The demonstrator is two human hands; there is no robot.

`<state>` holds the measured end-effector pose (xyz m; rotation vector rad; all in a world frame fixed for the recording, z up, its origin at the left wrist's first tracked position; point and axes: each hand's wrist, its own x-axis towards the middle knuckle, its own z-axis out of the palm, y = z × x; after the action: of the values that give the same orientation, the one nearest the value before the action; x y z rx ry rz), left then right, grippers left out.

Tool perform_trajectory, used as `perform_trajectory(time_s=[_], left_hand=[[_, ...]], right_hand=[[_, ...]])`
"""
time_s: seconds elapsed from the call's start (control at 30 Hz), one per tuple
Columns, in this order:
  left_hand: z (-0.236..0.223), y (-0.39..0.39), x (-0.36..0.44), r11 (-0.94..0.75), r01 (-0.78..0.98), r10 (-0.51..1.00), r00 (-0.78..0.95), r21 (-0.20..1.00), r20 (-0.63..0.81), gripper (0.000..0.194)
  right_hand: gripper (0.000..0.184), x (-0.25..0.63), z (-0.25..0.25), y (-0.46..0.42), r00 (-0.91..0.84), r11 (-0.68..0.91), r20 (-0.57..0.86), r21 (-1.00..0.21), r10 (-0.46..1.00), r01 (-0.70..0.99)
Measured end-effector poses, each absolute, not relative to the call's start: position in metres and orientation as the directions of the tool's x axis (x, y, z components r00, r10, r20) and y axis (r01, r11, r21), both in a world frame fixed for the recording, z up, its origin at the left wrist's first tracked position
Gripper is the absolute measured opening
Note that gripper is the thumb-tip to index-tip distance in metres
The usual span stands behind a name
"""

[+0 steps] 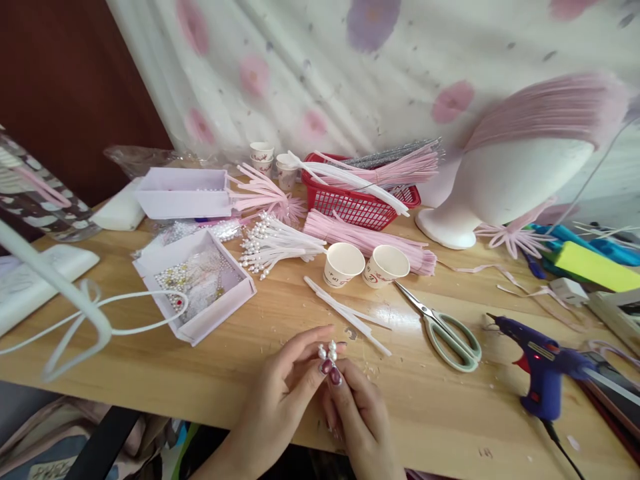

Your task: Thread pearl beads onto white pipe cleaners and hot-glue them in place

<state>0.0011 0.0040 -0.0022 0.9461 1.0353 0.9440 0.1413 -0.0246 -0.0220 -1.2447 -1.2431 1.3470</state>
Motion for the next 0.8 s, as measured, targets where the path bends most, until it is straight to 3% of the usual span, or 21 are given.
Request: perform_trajectory(time_s=[0.2,0.8], left_hand=[[-0.0001,0.0018,0.0061,0.246,-0.106,0.938,0.275,0.963,-0.209,0.031],[-0.0026,-0.0003,0.0067,0.214,-0.199,0.957,0.241,0.956,-0.164,0.027]], right_hand=[[0.042,0.1443,-0.0268,-0.0238,-0.12,-0.01,-0.016,-0.999,0.993,0.053],[0.043,0.1426,-0.0222,-0.0192,-0.115,0.066,0.051,-0.99,0.992,0.125]])
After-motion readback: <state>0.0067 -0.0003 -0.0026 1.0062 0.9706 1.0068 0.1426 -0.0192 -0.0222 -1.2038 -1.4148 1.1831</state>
